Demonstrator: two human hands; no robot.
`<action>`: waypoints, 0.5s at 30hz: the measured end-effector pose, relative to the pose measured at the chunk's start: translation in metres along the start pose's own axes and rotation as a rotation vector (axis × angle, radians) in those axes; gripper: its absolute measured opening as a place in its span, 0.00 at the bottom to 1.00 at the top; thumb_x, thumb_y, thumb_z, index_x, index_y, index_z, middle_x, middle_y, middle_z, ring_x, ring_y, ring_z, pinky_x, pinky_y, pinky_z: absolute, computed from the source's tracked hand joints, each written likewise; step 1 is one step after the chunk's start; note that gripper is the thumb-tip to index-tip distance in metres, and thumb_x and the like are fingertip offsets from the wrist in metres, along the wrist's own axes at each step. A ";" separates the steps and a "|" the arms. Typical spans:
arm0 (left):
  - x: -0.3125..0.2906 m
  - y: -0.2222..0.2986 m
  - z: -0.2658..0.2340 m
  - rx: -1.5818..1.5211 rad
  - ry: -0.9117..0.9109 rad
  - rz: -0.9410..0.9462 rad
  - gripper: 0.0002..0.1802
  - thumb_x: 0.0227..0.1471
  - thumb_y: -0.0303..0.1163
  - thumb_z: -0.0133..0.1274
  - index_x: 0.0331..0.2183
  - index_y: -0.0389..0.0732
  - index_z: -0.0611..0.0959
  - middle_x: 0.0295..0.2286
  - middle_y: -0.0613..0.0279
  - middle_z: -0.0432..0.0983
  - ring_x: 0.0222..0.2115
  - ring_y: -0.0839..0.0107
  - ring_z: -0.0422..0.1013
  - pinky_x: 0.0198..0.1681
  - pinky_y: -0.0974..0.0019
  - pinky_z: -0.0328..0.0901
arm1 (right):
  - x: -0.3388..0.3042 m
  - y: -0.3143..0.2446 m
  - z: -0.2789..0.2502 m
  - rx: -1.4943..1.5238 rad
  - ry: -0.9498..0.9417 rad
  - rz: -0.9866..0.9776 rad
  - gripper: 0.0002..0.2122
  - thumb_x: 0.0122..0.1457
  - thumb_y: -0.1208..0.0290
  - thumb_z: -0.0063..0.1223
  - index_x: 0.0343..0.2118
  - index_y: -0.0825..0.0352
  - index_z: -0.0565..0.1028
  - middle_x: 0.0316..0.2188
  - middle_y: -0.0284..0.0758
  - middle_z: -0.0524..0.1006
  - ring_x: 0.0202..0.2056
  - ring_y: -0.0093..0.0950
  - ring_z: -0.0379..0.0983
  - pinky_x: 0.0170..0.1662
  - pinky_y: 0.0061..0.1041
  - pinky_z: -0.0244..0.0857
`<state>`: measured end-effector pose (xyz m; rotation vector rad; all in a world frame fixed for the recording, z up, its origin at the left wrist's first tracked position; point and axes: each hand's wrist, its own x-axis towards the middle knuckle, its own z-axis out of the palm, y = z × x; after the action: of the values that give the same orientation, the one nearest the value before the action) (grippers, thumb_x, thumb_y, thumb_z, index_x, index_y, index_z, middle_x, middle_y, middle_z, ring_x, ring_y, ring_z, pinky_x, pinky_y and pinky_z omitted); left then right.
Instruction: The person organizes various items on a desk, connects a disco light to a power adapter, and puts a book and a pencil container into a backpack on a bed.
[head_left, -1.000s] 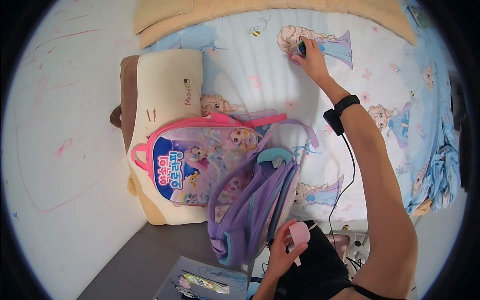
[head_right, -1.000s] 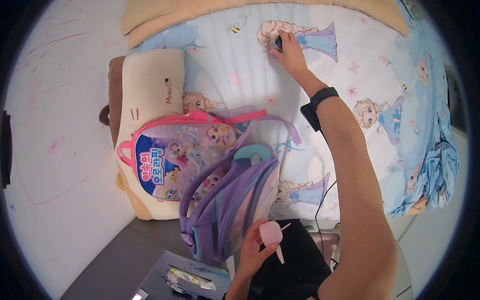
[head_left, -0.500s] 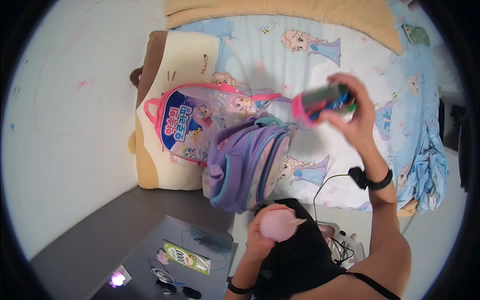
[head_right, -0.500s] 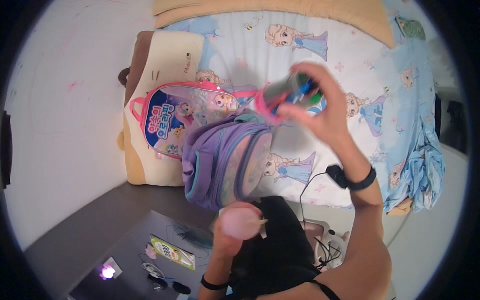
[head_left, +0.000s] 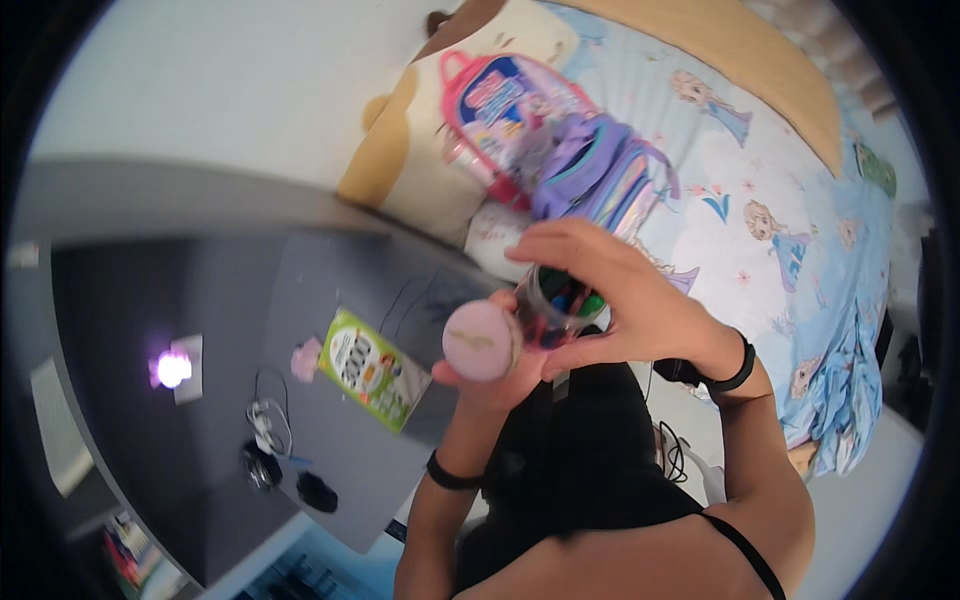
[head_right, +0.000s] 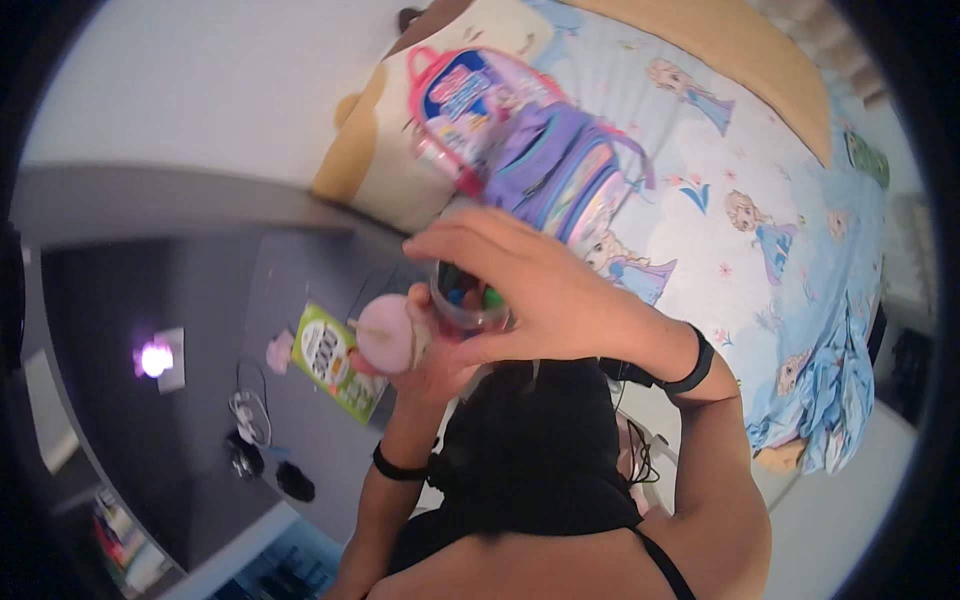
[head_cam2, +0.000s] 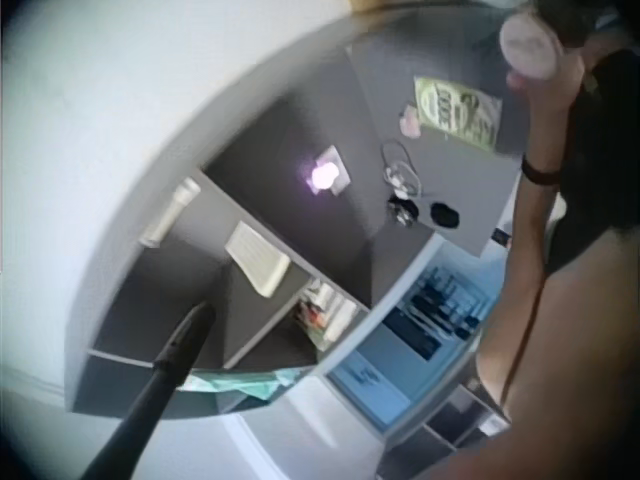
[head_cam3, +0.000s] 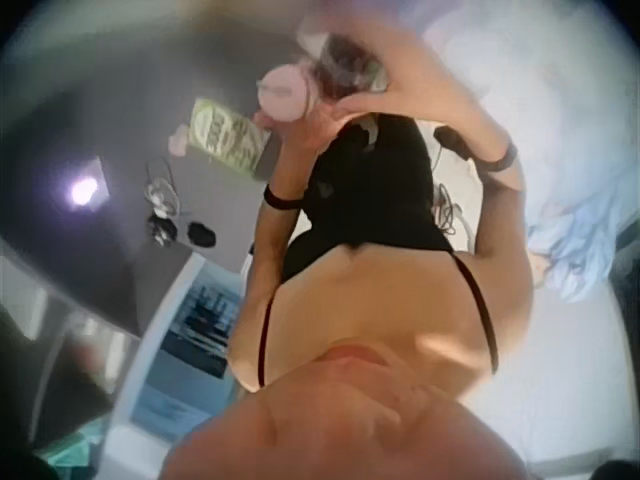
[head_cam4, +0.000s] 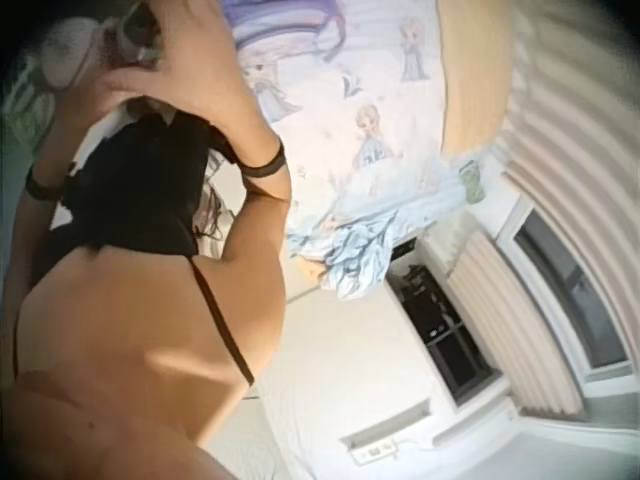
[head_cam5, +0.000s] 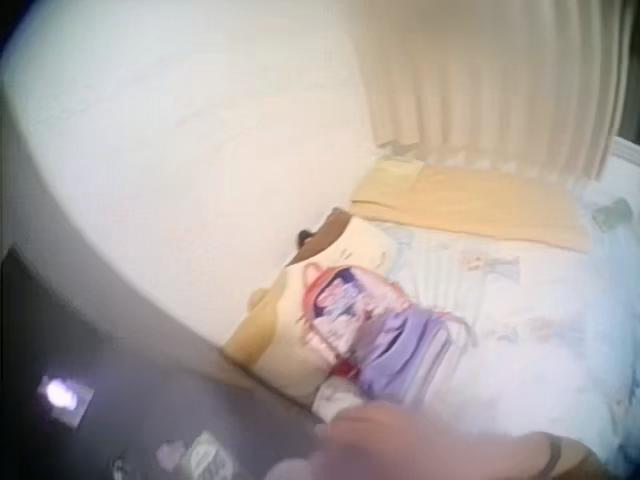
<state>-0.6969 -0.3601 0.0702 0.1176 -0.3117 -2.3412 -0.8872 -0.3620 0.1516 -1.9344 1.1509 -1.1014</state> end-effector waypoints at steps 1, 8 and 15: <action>-0.009 0.008 0.001 -0.047 -0.042 0.023 0.49 0.22 0.64 0.63 0.45 0.47 0.68 0.53 0.59 0.55 0.55 0.56 0.51 0.56 0.47 0.50 | 0.007 -0.012 0.011 0.022 -0.021 -0.035 0.36 0.35 0.52 0.65 0.49 0.66 0.67 0.48 0.42 0.64 0.51 0.42 0.59 0.53 0.37 0.53; -0.122 0.059 0.039 0.250 0.349 0.281 0.56 0.25 0.69 0.56 0.52 0.46 0.60 0.53 0.62 0.54 0.55 0.60 0.51 0.56 0.49 0.51 | 0.041 -0.117 0.121 -0.427 -0.131 -0.331 0.28 0.38 0.53 0.60 0.45 0.58 0.70 0.38 0.34 0.70 0.45 0.34 0.65 0.55 0.41 0.48; -0.200 0.096 0.034 0.210 0.110 0.459 0.49 0.35 0.64 0.55 0.53 0.46 0.58 0.52 0.63 0.56 0.52 0.64 0.57 0.50 0.56 0.59 | 0.051 -0.178 0.199 -0.164 -0.175 -0.386 0.18 0.42 0.64 0.62 0.36 0.62 0.70 0.36 0.36 0.73 0.38 0.32 0.71 0.55 0.39 0.52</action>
<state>-0.4950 -0.2781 0.1265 0.2477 -0.4755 -1.8372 -0.6303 -0.3134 0.2246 -2.3989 0.8141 -1.0254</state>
